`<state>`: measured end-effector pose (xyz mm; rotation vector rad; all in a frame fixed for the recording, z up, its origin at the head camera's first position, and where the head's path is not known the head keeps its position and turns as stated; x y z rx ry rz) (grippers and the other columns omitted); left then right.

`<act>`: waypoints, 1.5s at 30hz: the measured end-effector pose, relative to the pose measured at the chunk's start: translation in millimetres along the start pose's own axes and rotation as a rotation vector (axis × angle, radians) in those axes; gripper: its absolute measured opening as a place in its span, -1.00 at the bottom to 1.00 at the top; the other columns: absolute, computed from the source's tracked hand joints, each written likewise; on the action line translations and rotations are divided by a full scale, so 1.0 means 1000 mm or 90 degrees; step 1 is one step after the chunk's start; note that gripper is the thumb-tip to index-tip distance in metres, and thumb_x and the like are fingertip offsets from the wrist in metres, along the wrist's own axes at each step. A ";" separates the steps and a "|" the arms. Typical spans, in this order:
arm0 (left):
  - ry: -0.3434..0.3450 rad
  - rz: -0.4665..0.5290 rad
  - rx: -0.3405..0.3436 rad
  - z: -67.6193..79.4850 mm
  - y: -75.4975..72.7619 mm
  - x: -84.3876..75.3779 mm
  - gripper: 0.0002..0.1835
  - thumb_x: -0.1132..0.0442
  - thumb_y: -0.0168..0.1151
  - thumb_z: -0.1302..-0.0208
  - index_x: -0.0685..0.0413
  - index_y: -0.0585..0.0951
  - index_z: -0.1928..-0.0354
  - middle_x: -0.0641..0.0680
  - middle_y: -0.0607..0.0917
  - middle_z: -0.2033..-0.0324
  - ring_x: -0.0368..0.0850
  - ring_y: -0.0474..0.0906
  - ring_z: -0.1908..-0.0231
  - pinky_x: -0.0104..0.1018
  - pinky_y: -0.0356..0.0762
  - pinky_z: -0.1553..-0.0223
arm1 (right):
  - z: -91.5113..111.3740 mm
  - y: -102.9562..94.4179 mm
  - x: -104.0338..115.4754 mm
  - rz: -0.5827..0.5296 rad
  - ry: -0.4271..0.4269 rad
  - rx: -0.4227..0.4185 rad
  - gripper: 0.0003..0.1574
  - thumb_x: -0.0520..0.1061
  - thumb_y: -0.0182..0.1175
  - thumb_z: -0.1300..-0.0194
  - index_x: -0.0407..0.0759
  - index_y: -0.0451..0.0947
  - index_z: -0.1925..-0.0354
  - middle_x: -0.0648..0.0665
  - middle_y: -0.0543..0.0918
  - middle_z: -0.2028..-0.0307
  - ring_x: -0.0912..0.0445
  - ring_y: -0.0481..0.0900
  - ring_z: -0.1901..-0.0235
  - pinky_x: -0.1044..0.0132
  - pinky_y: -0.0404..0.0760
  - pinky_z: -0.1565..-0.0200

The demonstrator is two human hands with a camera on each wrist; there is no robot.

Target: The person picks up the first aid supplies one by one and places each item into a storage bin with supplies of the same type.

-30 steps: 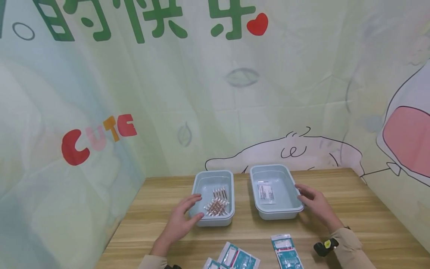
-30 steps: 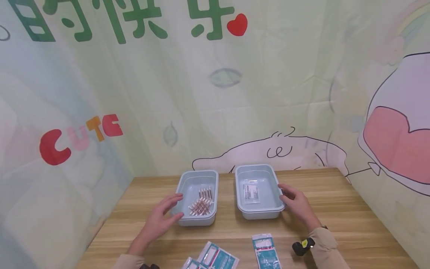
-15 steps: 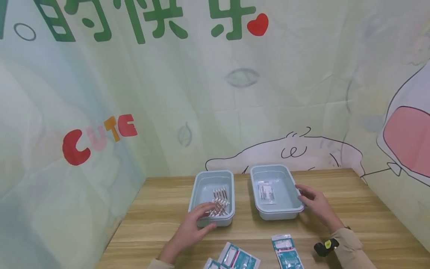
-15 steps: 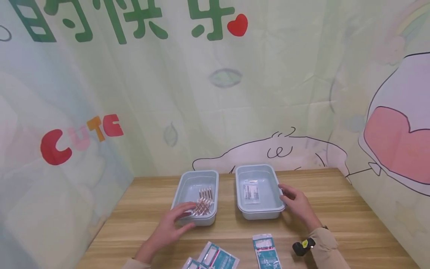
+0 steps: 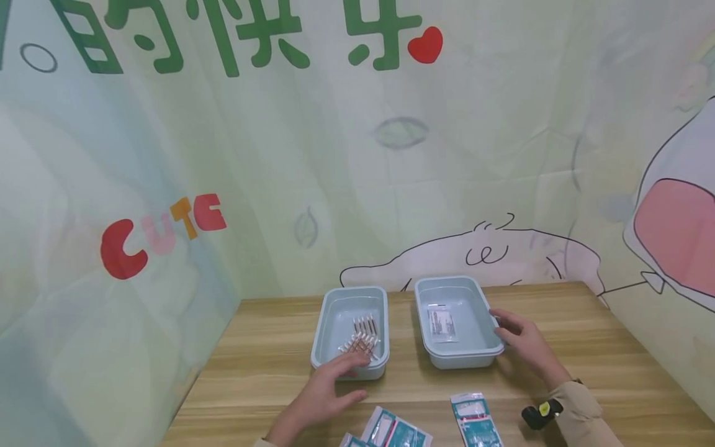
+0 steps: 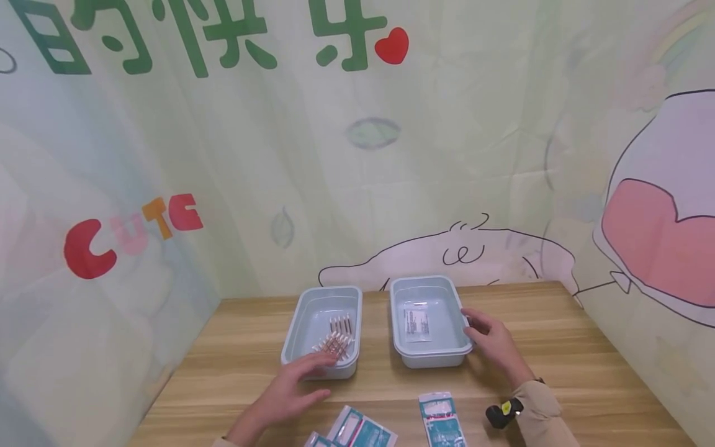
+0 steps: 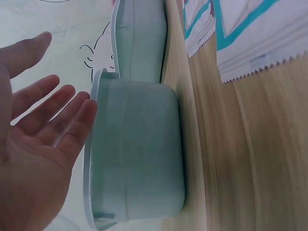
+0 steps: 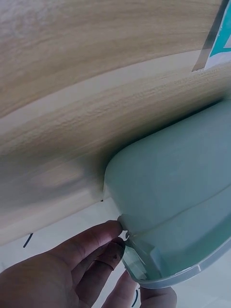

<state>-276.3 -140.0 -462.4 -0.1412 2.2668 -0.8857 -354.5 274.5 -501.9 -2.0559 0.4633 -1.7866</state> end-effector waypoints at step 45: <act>-0.064 -0.063 0.315 0.011 0.041 -0.004 -0.50 0.06 0.37 -0.19 -0.02 0.54 -0.17 -0.09 0.61 -0.12 -0.26 0.51 -0.12 -0.30 0.52 -0.16 | -0.001 0.000 0.004 0.000 0.027 0.005 -0.36 -0.05 0.05 -0.46 -0.18 0.25 -0.41 -0.38 0.24 -0.41 -0.34 0.22 -0.37 -0.22 0.31 -0.30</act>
Point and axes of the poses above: each hand's wrist, its own z-axis away from the middle knuckle, its own y-axis out of the palm, x = y × z, the point moved 4 cm from there along -z, towards the middle knuckle
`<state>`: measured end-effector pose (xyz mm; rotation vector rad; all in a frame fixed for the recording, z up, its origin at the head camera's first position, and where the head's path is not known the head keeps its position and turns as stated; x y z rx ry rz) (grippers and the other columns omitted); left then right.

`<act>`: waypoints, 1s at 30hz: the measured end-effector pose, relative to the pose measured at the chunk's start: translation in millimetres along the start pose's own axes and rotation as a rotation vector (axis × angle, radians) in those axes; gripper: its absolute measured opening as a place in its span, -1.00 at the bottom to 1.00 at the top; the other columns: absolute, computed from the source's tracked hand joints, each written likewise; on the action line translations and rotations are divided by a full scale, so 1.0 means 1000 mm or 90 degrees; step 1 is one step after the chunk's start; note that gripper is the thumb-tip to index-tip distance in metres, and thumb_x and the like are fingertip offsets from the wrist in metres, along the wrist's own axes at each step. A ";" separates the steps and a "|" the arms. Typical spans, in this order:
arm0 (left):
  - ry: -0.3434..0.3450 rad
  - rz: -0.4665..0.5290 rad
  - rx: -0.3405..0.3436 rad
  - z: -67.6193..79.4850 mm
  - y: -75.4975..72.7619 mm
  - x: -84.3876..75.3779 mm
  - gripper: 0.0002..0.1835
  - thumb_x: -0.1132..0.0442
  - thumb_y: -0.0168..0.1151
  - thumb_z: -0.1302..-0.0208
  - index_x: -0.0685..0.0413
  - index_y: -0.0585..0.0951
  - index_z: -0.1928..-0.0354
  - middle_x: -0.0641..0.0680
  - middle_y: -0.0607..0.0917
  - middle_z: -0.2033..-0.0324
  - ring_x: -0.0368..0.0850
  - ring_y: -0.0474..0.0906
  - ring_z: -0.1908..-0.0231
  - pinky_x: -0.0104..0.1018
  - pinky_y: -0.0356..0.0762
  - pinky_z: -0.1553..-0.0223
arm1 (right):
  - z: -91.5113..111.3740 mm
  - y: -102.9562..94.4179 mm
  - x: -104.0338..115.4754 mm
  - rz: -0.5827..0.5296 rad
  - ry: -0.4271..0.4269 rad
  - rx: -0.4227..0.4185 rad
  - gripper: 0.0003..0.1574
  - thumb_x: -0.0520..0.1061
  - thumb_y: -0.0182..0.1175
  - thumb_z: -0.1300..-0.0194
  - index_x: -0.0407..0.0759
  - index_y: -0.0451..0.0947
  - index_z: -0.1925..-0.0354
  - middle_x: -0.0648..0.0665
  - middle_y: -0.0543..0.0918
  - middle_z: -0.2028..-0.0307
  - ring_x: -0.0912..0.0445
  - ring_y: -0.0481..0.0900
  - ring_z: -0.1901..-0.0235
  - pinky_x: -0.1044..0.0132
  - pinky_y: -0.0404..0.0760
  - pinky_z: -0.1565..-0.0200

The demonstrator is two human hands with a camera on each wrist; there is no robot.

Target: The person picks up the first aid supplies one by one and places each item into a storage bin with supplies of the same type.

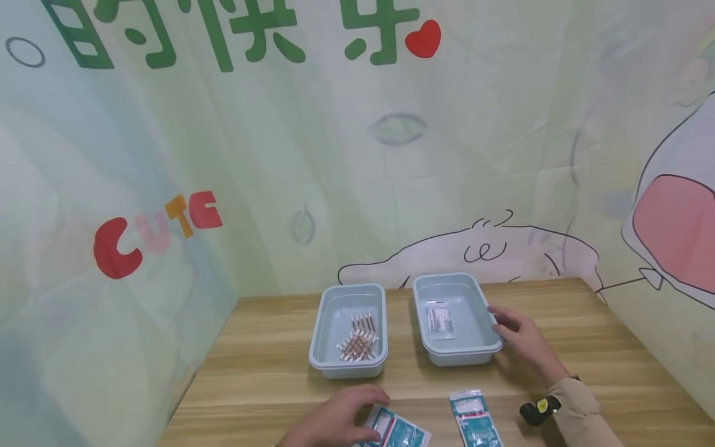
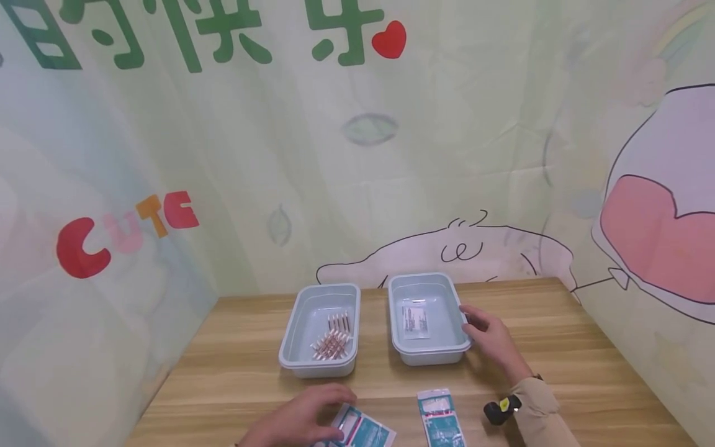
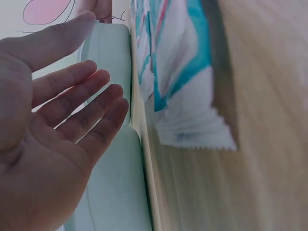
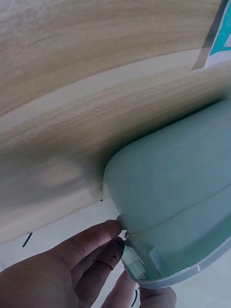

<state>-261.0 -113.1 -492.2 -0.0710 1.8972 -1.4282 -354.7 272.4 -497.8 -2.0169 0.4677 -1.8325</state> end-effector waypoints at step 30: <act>-0.002 -0.002 0.025 -0.009 0.008 0.004 -0.54 0.13 0.36 -0.20 0.01 0.55 -0.15 -0.10 0.62 -0.07 -0.36 0.52 0.00 -0.45 0.55 -0.02 | -0.002 0.002 -0.003 -0.015 -0.001 -0.001 -0.37 -0.06 0.06 -0.45 -0.16 0.26 -0.41 -0.37 0.26 -0.40 -0.33 0.24 -0.36 -0.22 0.32 -0.30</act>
Point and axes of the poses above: each hand's wrist, its own z-axis away from the middle knuckle, its own y-axis out of the palm, x = y × z, the point moved 4 cm from there along -z, towards the middle knuckle
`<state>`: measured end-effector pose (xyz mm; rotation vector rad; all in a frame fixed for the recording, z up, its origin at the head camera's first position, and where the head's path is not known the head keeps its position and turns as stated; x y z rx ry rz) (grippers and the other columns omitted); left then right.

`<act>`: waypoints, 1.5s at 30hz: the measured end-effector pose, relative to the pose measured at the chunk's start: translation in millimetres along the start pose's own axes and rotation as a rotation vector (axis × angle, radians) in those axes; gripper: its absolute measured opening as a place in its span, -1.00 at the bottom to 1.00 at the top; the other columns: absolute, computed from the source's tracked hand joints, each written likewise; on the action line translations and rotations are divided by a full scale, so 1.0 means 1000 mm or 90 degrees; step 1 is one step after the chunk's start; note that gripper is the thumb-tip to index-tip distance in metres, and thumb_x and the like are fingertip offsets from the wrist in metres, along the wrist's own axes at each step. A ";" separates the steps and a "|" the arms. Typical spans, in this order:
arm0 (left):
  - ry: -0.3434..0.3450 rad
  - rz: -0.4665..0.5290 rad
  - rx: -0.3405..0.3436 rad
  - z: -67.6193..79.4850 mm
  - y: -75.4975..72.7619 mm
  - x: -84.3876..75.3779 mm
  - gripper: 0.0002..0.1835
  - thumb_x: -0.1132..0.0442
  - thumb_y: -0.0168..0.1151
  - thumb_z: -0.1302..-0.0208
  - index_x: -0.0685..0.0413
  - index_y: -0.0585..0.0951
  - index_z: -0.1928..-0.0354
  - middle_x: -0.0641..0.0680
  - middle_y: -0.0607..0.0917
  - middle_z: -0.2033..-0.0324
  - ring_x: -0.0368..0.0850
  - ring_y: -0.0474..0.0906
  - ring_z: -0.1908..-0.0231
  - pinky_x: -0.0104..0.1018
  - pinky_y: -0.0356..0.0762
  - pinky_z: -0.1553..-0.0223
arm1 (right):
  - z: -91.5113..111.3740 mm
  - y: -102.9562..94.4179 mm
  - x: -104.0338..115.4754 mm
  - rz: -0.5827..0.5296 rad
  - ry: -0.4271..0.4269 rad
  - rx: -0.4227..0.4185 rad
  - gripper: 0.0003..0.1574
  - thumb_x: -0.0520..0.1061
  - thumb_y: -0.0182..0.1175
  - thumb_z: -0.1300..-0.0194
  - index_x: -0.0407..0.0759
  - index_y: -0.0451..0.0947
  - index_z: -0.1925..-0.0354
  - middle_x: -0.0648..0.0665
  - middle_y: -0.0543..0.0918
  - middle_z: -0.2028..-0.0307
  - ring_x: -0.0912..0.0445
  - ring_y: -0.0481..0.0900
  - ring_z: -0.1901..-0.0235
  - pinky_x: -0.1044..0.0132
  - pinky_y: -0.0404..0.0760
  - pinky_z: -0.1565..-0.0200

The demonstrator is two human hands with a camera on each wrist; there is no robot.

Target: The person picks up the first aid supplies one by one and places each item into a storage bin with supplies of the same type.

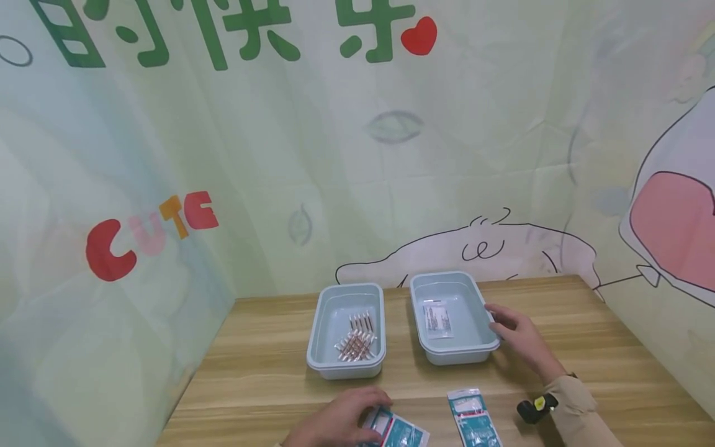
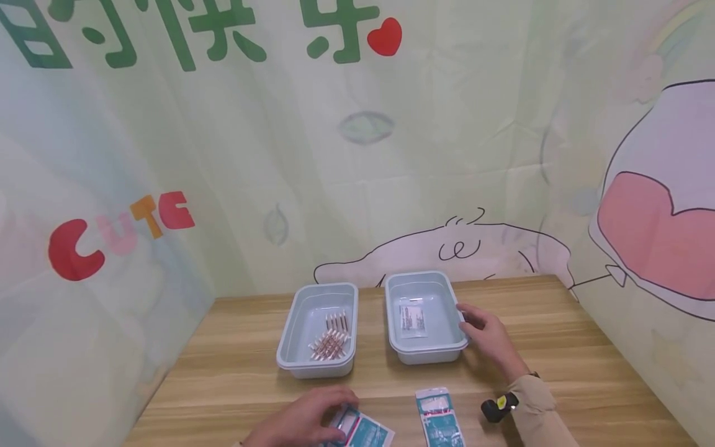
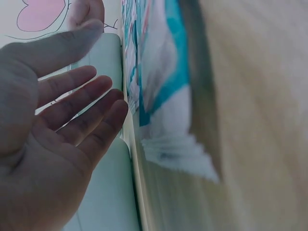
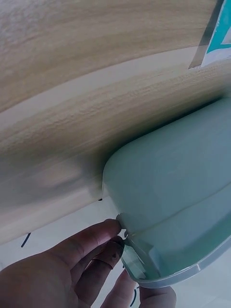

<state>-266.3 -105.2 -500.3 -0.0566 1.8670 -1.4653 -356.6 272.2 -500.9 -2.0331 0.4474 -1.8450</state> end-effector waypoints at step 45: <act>-0.010 -0.042 0.049 0.000 0.003 -0.001 -0.57 0.13 0.47 -0.07 -0.06 0.64 -0.02 -0.17 0.56 -0.01 -0.42 0.44 0.02 -0.51 0.50 0.01 | 0.001 0.001 0.002 0.008 0.009 -0.002 -0.34 0.00 0.07 -0.45 -0.17 0.25 -0.41 -0.38 0.26 -0.40 -0.34 0.26 -0.35 -0.22 0.32 -0.30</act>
Point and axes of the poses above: each hand's wrist, its own z-axis away from the middle knuckle, its own y-axis out of the palm, x = y × z, the point moved 4 cm from there along -z, towards the middle knuckle
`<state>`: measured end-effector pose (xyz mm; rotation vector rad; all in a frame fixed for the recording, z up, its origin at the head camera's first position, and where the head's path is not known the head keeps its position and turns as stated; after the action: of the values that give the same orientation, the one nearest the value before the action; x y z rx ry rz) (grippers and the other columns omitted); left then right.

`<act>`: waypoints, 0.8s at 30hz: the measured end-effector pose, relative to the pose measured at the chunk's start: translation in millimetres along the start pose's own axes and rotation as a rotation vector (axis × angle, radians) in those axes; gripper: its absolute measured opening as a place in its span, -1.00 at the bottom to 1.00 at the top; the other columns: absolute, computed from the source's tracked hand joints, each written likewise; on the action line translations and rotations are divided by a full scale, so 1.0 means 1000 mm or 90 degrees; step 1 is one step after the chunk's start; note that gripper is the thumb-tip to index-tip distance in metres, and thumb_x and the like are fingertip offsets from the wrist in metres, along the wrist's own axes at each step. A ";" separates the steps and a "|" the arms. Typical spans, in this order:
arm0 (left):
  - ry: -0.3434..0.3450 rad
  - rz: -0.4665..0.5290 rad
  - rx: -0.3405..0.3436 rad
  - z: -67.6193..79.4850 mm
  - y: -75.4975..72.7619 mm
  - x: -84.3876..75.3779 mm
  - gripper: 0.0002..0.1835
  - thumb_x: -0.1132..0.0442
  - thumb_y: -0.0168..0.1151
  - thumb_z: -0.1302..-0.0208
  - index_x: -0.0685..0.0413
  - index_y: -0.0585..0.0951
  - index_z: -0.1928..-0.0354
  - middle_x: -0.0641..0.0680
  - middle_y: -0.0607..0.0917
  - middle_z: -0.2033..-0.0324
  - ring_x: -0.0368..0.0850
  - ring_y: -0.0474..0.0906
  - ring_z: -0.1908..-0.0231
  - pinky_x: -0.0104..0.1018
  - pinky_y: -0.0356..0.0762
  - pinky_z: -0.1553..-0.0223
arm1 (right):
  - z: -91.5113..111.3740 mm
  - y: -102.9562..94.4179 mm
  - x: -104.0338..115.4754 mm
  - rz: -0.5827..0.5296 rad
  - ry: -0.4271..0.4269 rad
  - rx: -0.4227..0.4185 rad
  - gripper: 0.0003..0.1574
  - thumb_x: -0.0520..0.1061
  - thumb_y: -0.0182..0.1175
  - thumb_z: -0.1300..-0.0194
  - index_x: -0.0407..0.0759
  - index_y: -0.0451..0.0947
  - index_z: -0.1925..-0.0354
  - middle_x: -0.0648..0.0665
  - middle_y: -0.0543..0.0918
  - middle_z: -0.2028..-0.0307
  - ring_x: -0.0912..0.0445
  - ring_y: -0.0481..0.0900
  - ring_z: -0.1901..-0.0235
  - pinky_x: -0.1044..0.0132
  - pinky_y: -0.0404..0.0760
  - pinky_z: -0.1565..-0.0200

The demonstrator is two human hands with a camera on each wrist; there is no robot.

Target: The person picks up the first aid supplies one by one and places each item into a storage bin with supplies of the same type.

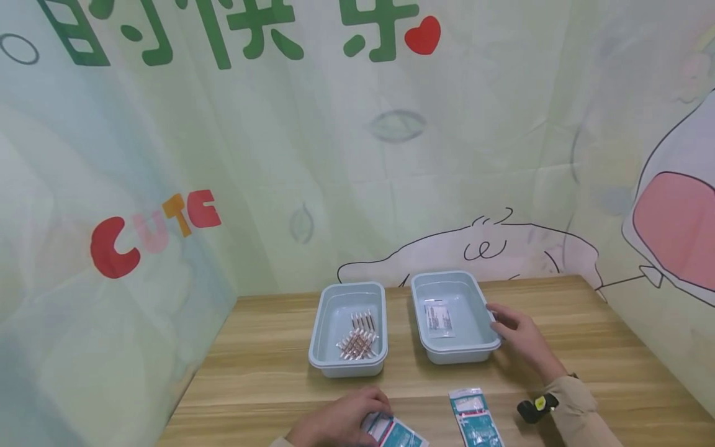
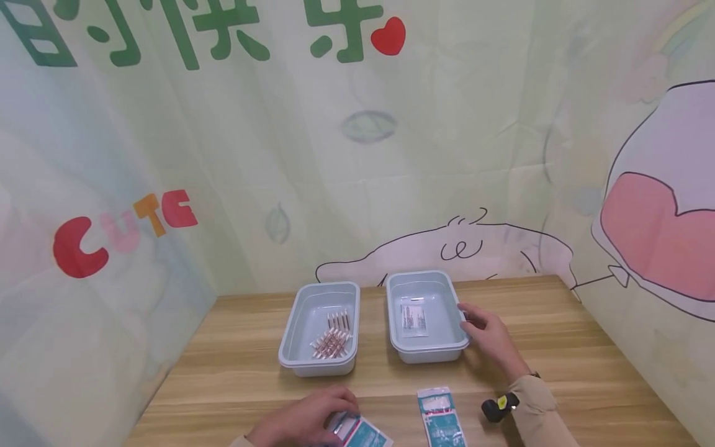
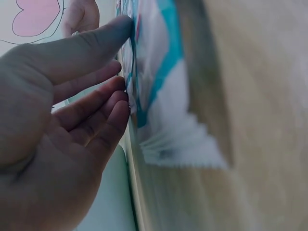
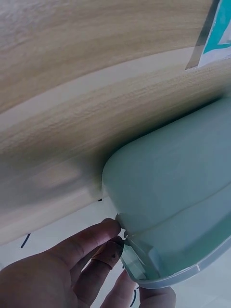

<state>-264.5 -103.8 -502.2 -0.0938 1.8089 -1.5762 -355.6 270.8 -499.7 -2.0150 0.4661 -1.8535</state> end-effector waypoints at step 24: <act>0.052 -0.050 -0.021 -0.002 -0.002 -0.003 -0.74 0.17 0.38 -0.17 -0.09 0.72 0.07 -0.22 0.61 0.13 -0.46 0.47 0.10 -0.59 0.47 0.07 | -0.002 0.001 -0.004 0.006 -0.007 -0.004 -0.36 -0.02 0.05 -0.46 -0.16 0.26 -0.41 -0.37 0.27 -0.40 -0.33 0.26 -0.35 -0.22 0.34 -0.29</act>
<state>-264.3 -100.9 -498.7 -0.1186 1.9161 -1.6256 -357.6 271.6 -503.0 -2.0222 0.4794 -1.8370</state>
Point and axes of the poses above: each hand's wrist, its own z-axis away from the middle knuckle, its own y-axis out of the palm, x = y × z, the point moved 4 cm from there along -z, towards the middle knuckle
